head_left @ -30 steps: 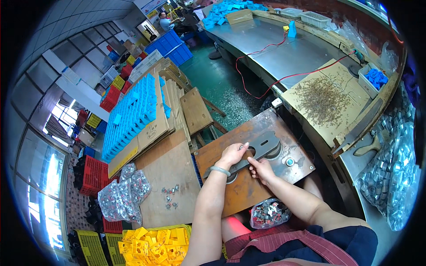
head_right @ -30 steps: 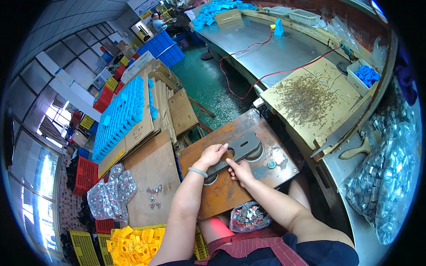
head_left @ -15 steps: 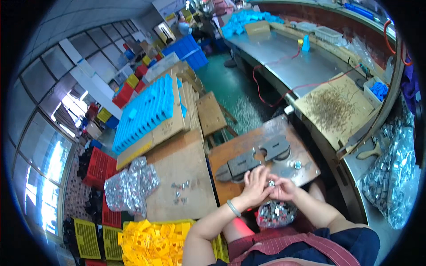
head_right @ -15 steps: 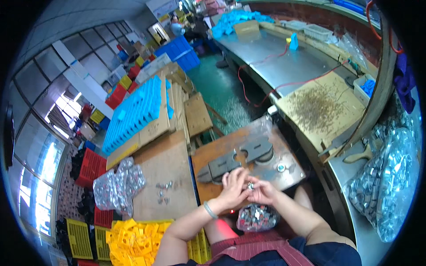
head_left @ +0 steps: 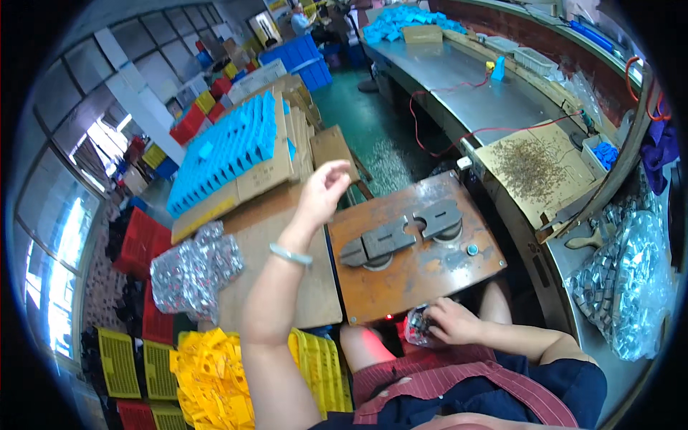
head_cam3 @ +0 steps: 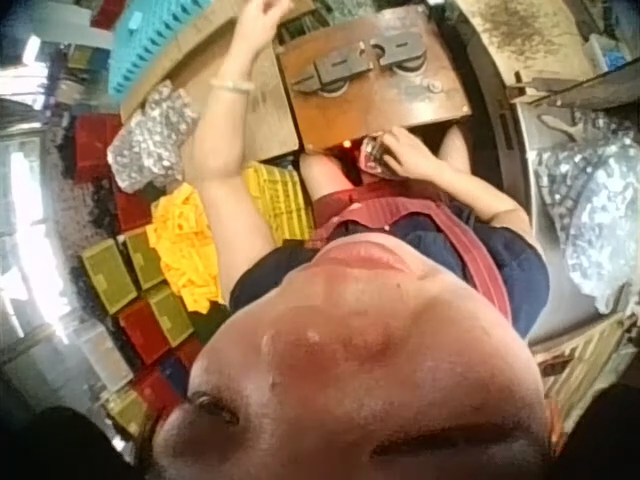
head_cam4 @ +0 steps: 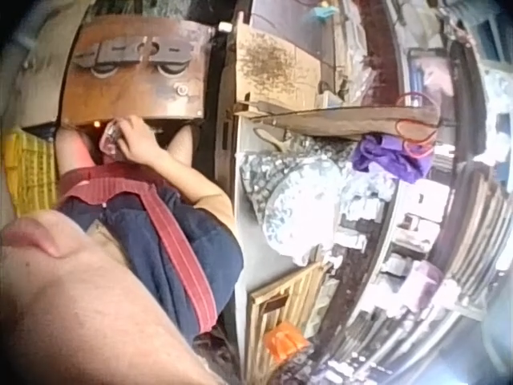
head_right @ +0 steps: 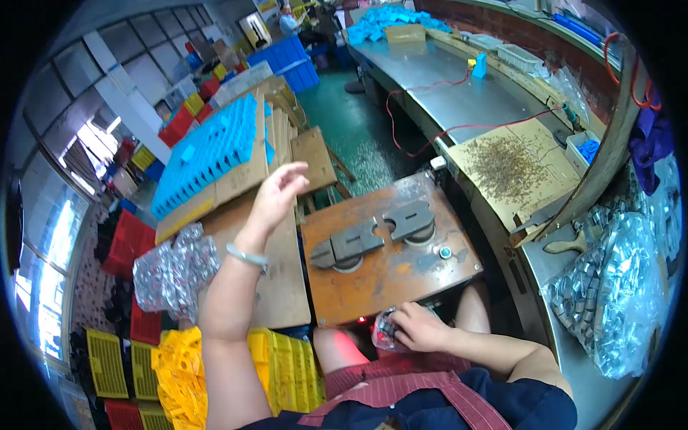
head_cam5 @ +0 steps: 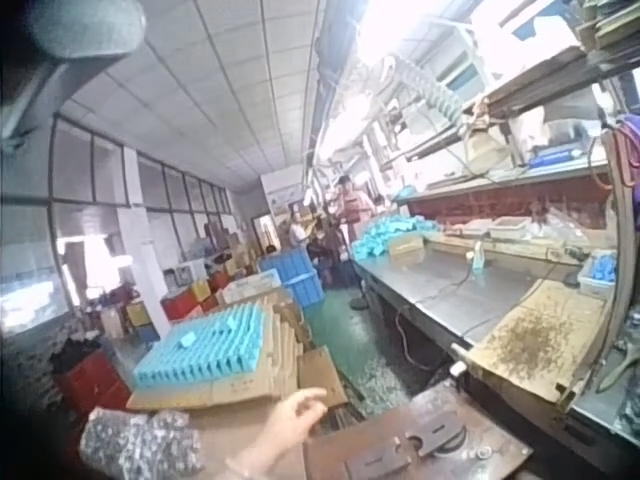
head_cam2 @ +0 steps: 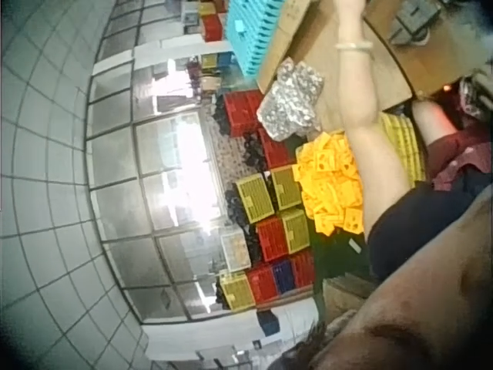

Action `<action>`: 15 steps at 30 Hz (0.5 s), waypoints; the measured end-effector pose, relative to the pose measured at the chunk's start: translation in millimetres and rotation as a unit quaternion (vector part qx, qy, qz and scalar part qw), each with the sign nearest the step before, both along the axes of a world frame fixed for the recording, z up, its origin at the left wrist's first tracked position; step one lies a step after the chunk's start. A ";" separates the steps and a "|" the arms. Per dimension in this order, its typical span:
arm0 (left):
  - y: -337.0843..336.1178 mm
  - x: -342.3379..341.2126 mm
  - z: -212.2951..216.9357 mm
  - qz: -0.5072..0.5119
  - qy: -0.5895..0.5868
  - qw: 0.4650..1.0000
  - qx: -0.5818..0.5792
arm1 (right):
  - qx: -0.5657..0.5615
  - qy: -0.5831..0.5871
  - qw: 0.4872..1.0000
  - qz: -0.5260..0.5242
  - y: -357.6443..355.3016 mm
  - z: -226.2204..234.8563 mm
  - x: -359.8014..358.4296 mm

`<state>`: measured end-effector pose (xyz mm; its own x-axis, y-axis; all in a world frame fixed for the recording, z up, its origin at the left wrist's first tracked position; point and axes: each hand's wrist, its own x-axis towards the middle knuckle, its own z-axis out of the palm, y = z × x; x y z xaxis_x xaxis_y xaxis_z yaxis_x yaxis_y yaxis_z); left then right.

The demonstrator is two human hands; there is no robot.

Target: Assembling small metal components into a fixture on a workshop bench.

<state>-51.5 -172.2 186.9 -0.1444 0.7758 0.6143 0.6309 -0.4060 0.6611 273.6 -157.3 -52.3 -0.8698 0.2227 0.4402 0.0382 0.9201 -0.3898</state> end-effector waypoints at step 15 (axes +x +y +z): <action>-217.4 -158.6 -233.2 0.412 -0.048 0.880 -0.233 | -0.027 0.083 0.990 0.111 -20.3 28.8 -221.7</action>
